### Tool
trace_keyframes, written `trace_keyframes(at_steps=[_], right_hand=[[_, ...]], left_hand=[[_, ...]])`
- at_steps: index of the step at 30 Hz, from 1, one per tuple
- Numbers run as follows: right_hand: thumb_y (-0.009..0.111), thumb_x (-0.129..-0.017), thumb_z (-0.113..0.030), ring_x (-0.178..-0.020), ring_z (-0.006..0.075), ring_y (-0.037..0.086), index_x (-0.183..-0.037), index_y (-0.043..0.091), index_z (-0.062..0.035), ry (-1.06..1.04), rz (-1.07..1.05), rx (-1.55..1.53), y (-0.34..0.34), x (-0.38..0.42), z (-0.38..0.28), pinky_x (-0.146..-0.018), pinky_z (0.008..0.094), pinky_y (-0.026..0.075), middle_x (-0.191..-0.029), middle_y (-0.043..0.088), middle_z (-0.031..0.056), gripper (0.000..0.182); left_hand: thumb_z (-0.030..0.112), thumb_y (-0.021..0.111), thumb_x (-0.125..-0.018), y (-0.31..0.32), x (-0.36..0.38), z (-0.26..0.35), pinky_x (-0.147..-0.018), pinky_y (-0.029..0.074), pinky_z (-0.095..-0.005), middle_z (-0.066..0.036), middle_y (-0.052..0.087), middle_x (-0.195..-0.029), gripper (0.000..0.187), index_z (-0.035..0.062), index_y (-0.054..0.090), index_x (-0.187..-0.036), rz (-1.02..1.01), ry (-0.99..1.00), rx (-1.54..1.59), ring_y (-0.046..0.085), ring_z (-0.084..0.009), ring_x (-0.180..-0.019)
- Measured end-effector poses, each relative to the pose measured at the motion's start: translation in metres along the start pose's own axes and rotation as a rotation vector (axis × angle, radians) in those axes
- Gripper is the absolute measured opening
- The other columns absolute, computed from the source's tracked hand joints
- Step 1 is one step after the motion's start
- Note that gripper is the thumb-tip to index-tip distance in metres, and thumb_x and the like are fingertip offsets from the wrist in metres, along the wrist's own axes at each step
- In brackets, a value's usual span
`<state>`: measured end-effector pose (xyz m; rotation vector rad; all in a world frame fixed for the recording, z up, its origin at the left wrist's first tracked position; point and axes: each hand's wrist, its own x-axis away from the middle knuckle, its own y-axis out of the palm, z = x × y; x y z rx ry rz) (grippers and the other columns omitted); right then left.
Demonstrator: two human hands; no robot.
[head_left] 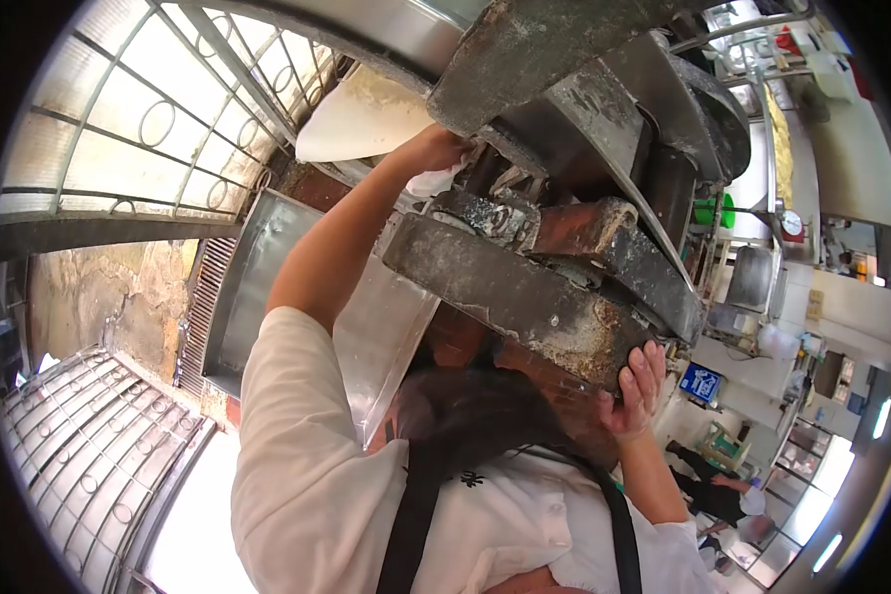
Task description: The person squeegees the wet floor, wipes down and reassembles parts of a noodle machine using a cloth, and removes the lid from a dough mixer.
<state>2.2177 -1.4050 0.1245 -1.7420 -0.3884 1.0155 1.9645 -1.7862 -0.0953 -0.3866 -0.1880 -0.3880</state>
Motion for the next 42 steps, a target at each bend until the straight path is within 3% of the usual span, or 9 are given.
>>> trace_keyframes(at_steps=[7,8,18,22,26,31,35,40,42], right_hand=[[0.062,-0.094,-0.024,-0.133,0.0435,0.052,-0.132,0.057,-0.0081,0.008,0.007,0.001,0.001,-0.001,0.0,-0.112,0.0597,0.037,-0.14,0.058,0.0174,0.042],[0.062,-0.094,-0.024,-0.133,0.0435,0.052,-0.132,0.058,-0.008,0.011,0.002,0.001,0.0,0.0,-0.001,-0.112,0.0596,0.037,-0.14,0.058,0.0176,0.041],[0.064,-0.094,-0.023,-0.132,0.0432,0.053,-0.128,0.06,-0.0056,-0.009,0.031,-0.02,0.0,-0.001,0.001,-0.111,0.0585,0.038,-0.138,0.059,0.019,0.039],[0.066,-0.092,-0.021,-0.132,0.0427,0.053,-0.127,0.061,-0.005,-0.009,0.031,-0.025,-0.002,-0.004,0.0,-0.111,0.058,0.039,-0.137,0.06,0.0194,0.039],[0.067,-0.092,-0.02,-0.131,0.0424,0.054,-0.126,0.062,-0.0043,-0.028,0.049,-0.043,-0.002,-0.006,0.001,-0.111,0.0575,0.039,-0.137,0.06,0.0197,0.038],[0.068,-0.092,-0.02,-0.132,0.0426,0.053,-0.127,0.062,-0.0032,-0.023,0.059,-0.047,0.001,-0.006,0.001,-0.111,0.0568,0.039,-0.136,0.06,0.0199,0.039],[0.068,-0.092,-0.02,-0.132,0.0427,0.053,-0.127,0.062,-0.0028,-0.025,0.072,-0.05,0.0,-0.003,-0.001,-0.111,0.0564,0.039,-0.137,0.06,0.0199,0.04],[0.068,-0.093,-0.02,-0.132,0.0423,0.053,-0.128,0.061,-0.0026,-0.029,0.066,-0.052,-0.002,-0.01,0.002,-0.111,0.0564,0.039,-0.137,0.06,0.0197,0.04],[0.068,-0.092,-0.02,-0.132,0.0421,0.053,-0.128,0.061,-0.0025,-0.03,0.069,-0.055,-0.001,-0.007,0.001,-0.111,0.0565,0.039,-0.137,0.06,0.0196,0.04]], left_hand=[[0.019,0.057,-0.095,-0.002,0.057,0.02,-0.102,0.045,-0.0358,-0.018,0.069,-0.112,0.032,-0.0051,0.068,-0.114,0.076,0.078,0.353,0.063,-0.0273,-0.106],[0.014,0.057,-0.093,0.001,0.06,0.015,-0.103,0.041,-0.0324,-0.012,0.067,-0.112,0.027,-0.0067,0.066,-0.108,0.029,0.408,0.03,0.059,-0.022,-0.108],[0.019,0.046,-0.094,-0.005,0.117,0.001,-0.082,0.051,-0.0304,-0.008,0.064,-0.096,0.027,0.0013,0.063,-0.105,0.474,-0.037,0.707,0.062,-0.018,-0.089],[0.024,0.048,-0.099,-0.013,0.149,0.047,-0.088,0.047,-0.0293,-0.007,0.065,-0.104,0.031,-0.0013,0.063,-0.111,0.395,0.256,1.174,0.06,-0.0156,-0.095],[0.031,0.057,-0.103,-0.011,0.129,0.011,-0.091,0.048,-0.0304,-0.008,0.066,-0.107,0.033,0.0008,0.064,-0.114,0.662,0.134,0.619,0.06,-0.0152,-0.095],[0.031,0.061,-0.101,-0.032,0.189,0.097,-0.081,0.054,-0.0364,-0.011,0.067,-0.109,0.036,0.0015,0.062,-0.121,0.968,0.375,0.989,0.064,-0.0183,-0.092],[0.023,0.073,-0.09,0.0,0.167,0.027,-0.088,0.049,-0.0331,-0.01,0.072,-0.108,0.037,-0.0026,0.068,-0.116,0.593,-0.128,0.224,0.065,-0.0191,-0.098],[0.008,0.061,-0.093,-0.027,0.218,0.008,-0.095,0.05,-0.0372,-0.014,0.07,-0.116,0.029,-0.0025,0.066,-0.119,0.916,0.199,-0.362,0.066,-0.0257,-0.108],[0.007,0.055,-0.094,-0.033,0.248,0.027,-0.097,0.051,-0.039,-0.016,0.067,-0.119,0.031,-0.0051,0.063,-0.122,0.929,0.355,0.481,0.065,-0.0285,-0.111]])
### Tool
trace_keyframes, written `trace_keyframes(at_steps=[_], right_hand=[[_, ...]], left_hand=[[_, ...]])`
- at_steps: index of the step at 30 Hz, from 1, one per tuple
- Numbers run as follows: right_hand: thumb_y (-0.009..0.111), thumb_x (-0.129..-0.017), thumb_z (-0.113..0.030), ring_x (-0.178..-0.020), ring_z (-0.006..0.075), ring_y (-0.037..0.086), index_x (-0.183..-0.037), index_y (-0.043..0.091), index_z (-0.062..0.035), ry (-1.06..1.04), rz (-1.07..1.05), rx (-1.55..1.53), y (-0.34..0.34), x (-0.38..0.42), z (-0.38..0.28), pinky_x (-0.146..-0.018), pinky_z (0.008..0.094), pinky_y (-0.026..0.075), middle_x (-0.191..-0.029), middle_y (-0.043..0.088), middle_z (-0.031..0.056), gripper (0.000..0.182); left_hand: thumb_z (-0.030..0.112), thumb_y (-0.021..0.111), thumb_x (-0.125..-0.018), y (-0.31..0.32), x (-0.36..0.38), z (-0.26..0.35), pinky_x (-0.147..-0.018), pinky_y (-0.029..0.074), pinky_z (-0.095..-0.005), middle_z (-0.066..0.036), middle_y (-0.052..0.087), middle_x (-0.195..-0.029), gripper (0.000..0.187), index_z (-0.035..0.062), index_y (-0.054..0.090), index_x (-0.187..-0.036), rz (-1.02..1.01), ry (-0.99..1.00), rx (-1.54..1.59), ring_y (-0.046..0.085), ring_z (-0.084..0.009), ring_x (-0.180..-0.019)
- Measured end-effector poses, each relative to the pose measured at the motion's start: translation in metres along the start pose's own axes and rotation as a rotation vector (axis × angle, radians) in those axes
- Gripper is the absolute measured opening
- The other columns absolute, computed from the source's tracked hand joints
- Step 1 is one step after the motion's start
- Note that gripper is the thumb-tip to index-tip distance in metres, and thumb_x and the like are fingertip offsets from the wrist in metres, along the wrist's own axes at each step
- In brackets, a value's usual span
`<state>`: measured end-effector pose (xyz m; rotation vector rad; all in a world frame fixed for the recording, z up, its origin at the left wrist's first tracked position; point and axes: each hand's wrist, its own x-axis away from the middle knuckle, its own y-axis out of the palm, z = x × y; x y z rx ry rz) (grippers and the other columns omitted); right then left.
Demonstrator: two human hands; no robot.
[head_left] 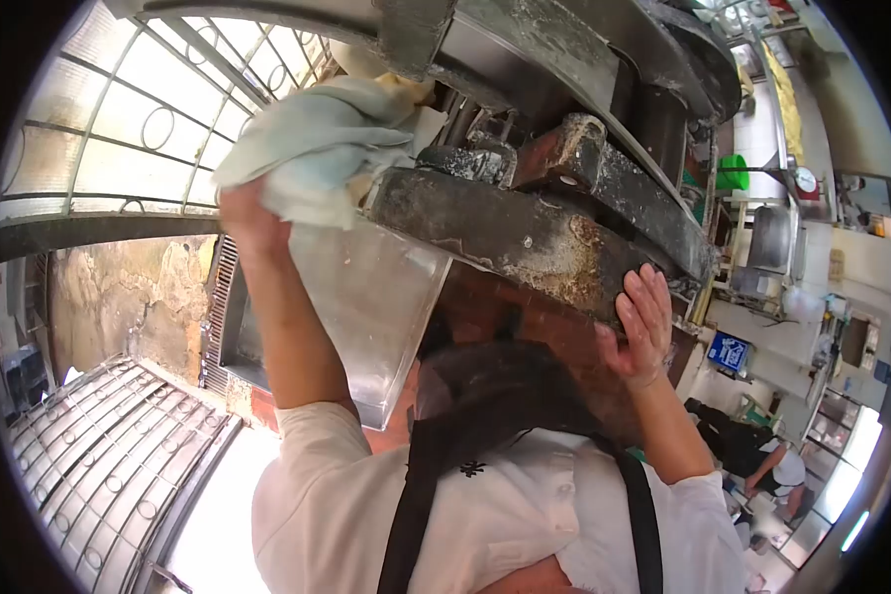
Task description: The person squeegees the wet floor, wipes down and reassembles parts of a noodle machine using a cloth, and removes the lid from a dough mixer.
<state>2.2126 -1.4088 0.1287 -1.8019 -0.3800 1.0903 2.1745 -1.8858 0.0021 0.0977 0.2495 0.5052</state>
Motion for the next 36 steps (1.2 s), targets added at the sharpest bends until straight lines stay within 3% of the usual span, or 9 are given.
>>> trace_keyframes(at_steps=[1,10,15,20,22,24,27,30,36], right_hand=[[0.068,-0.092,-0.019,-0.132,0.0421,0.053,-0.128,0.061,-0.0025,0.003,-0.001,-0.001,0.001,0.002,0.0,-0.111,0.0564,0.039,-0.137,0.06,0.0197,0.04],[0.069,-0.091,-0.017,-0.131,0.0418,0.054,-0.127,0.061,-0.0009,-0.018,0.028,-0.001,0.001,0.0,0.002,-0.111,0.0558,0.04,-0.137,0.06,0.0202,0.04],[0.069,-0.09,-0.017,-0.127,0.0417,0.057,-0.131,0.058,0.0015,0.074,0.001,-0.071,-0.015,-0.02,-0.02,-0.11,0.0545,0.041,-0.134,0.061,0.0208,0.047],[0.074,-0.079,-0.01,-0.147,0.0414,0.028,-0.153,0.024,0.0059,0.121,-0.059,-0.701,0.021,-0.085,-0.106,-0.119,0.045,0.029,-0.156,0.033,0.0246,0.091],[0.072,-0.078,-0.006,-0.143,0.0424,0.034,-0.156,0.019,0.0007,0.257,0.099,-0.729,0.072,-0.121,-0.133,-0.116,0.0453,0.032,-0.153,0.037,0.0269,0.095],[0.069,-0.08,-0.004,-0.13,0.042,0.05,-0.151,0.033,0.0022,0.328,0.075,-0.871,0.13,-0.136,-0.13,-0.109,0.0444,0.04,-0.139,0.051,0.0289,0.08],[0.065,-0.088,-0.001,-0.109,0.0206,0.064,-0.138,0.05,0.0017,0.563,-0.203,-1.09,0.134,-0.147,-0.113,-0.092,0.0299,0.05,-0.126,0.065,0.0141,0.052],[0.06,-0.09,-0.004,-0.1,0.0302,0.069,-0.125,0.057,0.0083,0.529,-0.153,-1.237,0.13,-0.155,-0.114,-0.089,0.0348,0.053,-0.107,0.069,0.0214,0.038],[0.055,-0.098,-0.004,-0.096,0.0137,0.066,-0.124,0.061,0.0022,0.821,0.035,-1.655,0.141,-0.189,-0.13,-0.083,0.0278,0.054,-0.106,0.071,0.0094,0.027]], left_hand=[[0.008,0.054,-0.094,0.004,0.002,0.03,-0.098,0.051,-0.0398,-0.018,0.066,-0.121,0.033,-0.0065,0.061,-0.123,0.101,-0.238,0.592,0.064,-0.0295,-0.113],[0.025,0.052,-0.096,-0.002,0.003,0.136,-0.097,0.053,-0.0453,-0.019,0.064,-0.123,0.041,-0.0042,0.06,-0.124,0.484,0.292,0.418,0.063,-0.0292,-0.114],[0.024,0.055,-0.097,-0.02,0.029,0.153,-0.095,0.054,-0.0434,-0.018,0.064,-0.122,0.041,-0.0039,0.059,-0.127,0.473,0.224,0.335,0.064,-0.0274,-0.111],[0.023,0.058,-0.097,-0.015,0.056,0.135,-0.092,0.055,-0.0414,-0.016,0.064,-0.121,0.042,-0.0036,0.058,-0.129,0.429,0.038,0.255,0.064,-0.0257,-0.109],[0.023,0.059,-0.097,-0.007,0.07,0.131,-0.091,0.055,-0.0407,-0.016,0.064,-0.121,0.043,-0.0034,0.057,-0.13,0.41,-0.008,0.214,0.064,-0.025,-0.108],[0.023,0.061,-0.097,-0.011,0.077,0.14,-0.09,0.056,-0.0399,-0.015,0.064,-0.12,0.043,-0.0033,0.057,-0.131,0.426,-0.023,0.179,0.065,-0.0243,-0.108],[0.022,0.062,-0.097,-0.058,0.048,0.169,-0.089,0.056,-0.0387,-0.015,0.064,-0.12,0.044,-0.0031,0.056,-0.133,0.504,-0.076,0.088,0.065,-0.0232,-0.106],[0.022,0.063,-0.098,-0.093,0.039,0.126,-0.09,0.056,-0.037,-0.014,0.064,-0.12,0.045,-0.0024,0.055,-0.135,0.351,-0.101,-0.031,0.065,-0.0225,-0.106],[0.038,0.067,-0.095,-0.044,0.105,0.102,-0.108,0.044,-0.0388,-0.013,0.049,-0.145,0.077,0.0007,0.032,-0.153,0.167,-0.163,0.035,0.049,-0.0249,-0.133]])
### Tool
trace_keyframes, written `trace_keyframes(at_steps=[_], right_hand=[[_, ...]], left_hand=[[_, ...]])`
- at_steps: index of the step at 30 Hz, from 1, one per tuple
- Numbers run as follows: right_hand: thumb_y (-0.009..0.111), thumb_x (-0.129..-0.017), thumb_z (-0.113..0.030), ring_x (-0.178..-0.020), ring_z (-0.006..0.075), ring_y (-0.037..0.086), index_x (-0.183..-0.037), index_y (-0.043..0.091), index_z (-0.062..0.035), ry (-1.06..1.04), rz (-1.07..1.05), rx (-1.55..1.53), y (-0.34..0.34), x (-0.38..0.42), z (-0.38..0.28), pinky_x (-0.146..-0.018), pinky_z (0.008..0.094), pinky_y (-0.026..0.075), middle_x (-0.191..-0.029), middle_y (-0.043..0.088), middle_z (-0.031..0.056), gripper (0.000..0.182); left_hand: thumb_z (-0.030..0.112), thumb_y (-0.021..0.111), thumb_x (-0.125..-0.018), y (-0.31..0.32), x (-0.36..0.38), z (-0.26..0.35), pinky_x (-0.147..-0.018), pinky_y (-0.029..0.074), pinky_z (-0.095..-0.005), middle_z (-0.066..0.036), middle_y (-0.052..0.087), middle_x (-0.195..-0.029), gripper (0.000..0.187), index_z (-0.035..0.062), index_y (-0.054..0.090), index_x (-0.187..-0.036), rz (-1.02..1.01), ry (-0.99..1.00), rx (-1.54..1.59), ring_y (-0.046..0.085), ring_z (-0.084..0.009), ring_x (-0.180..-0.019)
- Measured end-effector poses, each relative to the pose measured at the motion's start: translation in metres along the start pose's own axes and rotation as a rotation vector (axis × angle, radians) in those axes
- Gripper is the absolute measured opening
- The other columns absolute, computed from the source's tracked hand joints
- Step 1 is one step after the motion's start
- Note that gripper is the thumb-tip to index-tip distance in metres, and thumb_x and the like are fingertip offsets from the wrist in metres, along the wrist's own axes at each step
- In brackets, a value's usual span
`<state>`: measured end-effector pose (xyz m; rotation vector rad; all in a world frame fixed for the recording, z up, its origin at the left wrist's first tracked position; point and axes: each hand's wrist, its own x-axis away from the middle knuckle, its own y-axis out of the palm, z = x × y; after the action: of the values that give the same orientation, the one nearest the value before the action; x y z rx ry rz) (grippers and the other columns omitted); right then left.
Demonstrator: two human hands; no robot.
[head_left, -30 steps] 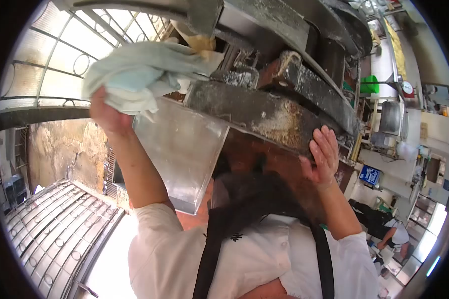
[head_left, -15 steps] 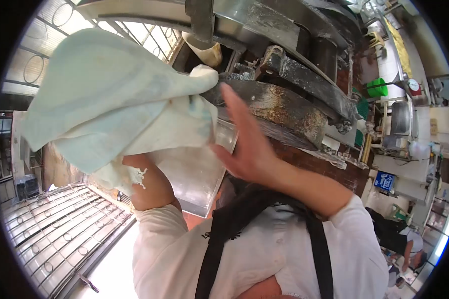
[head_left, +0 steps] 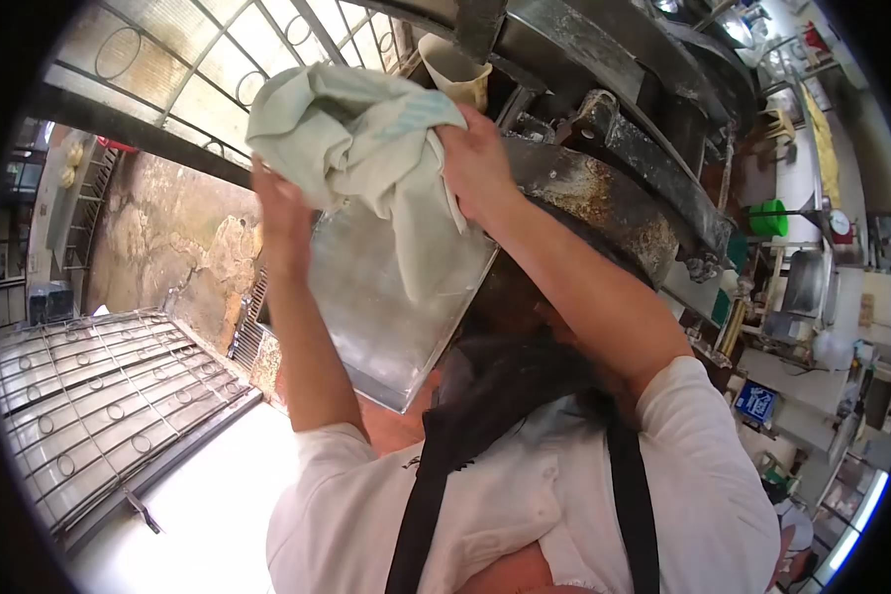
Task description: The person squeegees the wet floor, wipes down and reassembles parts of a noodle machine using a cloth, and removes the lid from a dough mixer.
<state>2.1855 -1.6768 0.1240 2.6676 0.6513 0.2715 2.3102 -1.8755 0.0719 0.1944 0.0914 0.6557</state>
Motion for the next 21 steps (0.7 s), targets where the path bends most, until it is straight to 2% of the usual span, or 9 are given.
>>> trace_keyframes(at_steps=[2,5,6,7,9,10,13,17,21], right_hand=[[0.058,-0.098,-0.005,-0.098,0.0126,0.065,-0.125,0.062,0.0015,0.136,-0.101,-0.148,0.012,0.0,-0.022,-0.087,0.0276,0.054,-0.107,0.07,0.0058,0.028],[0.058,-0.1,-0.007,-0.096,0.0135,0.067,-0.127,0.063,0.0003,0.045,-0.399,0.06,0.022,0.002,-0.016,-0.087,0.0261,0.053,-0.102,0.071,0.0027,0.028],[0.064,-0.098,-0.017,-0.109,0.0198,0.064,-0.14,0.054,-0.0015,0.002,-0.542,0.28,0.019,-0.005,-0.013,-0.097,0.0296,0.05,-0.12,0.066,0.0093,0.046],[0.067,-0.096,-0.021,-0.116,0.0222,0.06,-0.144,0.049,-0.002,-0.186,-0.541,0.407,0.015,-0.003,-0.009,-0.101,0.0315,0.047,-0.129,0.061,0.0118,0.055],[0.073,-0.092,-0.03,-0.129,0.027,0.052,-0.152,0.038,-0.0029,-0.571,-0.512,0.646,0.022,0.014,-0.021,-0.109,0.0353,0.04,-0.145,0.049,0.0168,0.074],[0.078,-0.082,-0.049,-0.14,0.041,0.036,-0.157,0.025,-0.0024,-0.642,-0.544,0.733,0.018,0.016,-0.013,-0.118,0.0473,0.028,-0.157,0.029,0.026,0.103],[0.079,-0.078,-0.056,-0.142,0.0439,0.033,-0.157,0.024,-0.0026,-0.503,-0.365,0.764,-0.005,0.039,0.021,-0.118,0.0517,0.026,-0.158,0.028,0.0266,0.11],[0.073,-0.088,-0.048,-0.126,0.0368,0.056,-0.145,0.045,-0.0018,-0.118,-0.628,0.564,-0.003,0.04,0.033,-0.104,0.0417,0.044,-0.134,0.058,0.0241,0.079],[0.067,-0.097,-0.039,-0.098,0.0286,0.068,-0.121,0.065,-0.0003,-0.025,-0.186,0.671,-0.014,0.035,-0.006,-0.088,0.0377,0.05,-0.106,0.072,0.0171,0.045]], left_hand=[[0.034,0.069,-0.092,0.043,0.041,-0.018,-0.109,0.042,-0.0378,-0.012,0.046,-0.147,0.08,0.0014,0.03,-0.154,-0.158,0.15,-0.159,0.046,-0.023,-0.135],[0.021,0.07,-0.09,0.072,0.055,-0.028,-0.103,0.045,-0.0337,-0.012,0.053,-0.139,0.069,-0.0015,0.04,-0.148,-0.117,-0.061,-0.231,0.052,-0.0202,-0.126],[0.018,0.071,-0.089,0.064,0.043,-0.031,-0.1,0.047,-0.0333,-0.013,0.057,-0.135,0.064,-0.0031,0.045,-0.144,-0.054,-0.174,-0.231,0.055,-0.0208,-0.122],[0.014,0.072,-0.088,0.06,0.035,-0.032,-0.097,0.049,-0.033,-0.014,0.06,-0.131,0.059,-0.0047,0.05,-0.14,0.011,-0.281,-0.23,0.058,-0.0214,-0.118],[0.022,0.07,-0.09,0.069,0.035,-0.004,-0.094,0.05,-0.0329,-0.015,0.064,-0.125,0.052,-0.0068,0.057,-0.132,0.217,0.007,-0.054,0.062,-0.0204,-0.111],[0.027,0.068,-0.092,0.061,0.035,0.009,-0.093,0.051,-0.0328,-0.015,0.064,-0.125,0.052,-0.0071,0.058,-0.13,0.253,0.011,-0.033,0.062,-0.0202,-0.11],[0.034,0.064,-0.095,0.041,0.047,0.033,-0.097,0.051,-0.0368,-0.015,0.062,-0.129,0.058,-0.0041,0.052,-0.137,-0.037,0.033,0.546,0.061,-0.0254,-0.117],[0.054,0.052,-0.099,-0.022,0.031,0.0,-0.091,0.054,-0.0348,-0.017,0.066,-0.121,0.068,-0.0063,0.059,-0.13,0.239,-0.13,-0.206,0.065,-0.0248,-0.107],[0.058,0.05,-0.1,-0.061,0.031,0.009,-0.081,0.057,-0.0342,-0.017,0.071,-0.109,0.071,-0.0076,0.065,-0.122,0.551,-0.316,-0.104,0.07,-0.0238,-0.092]])
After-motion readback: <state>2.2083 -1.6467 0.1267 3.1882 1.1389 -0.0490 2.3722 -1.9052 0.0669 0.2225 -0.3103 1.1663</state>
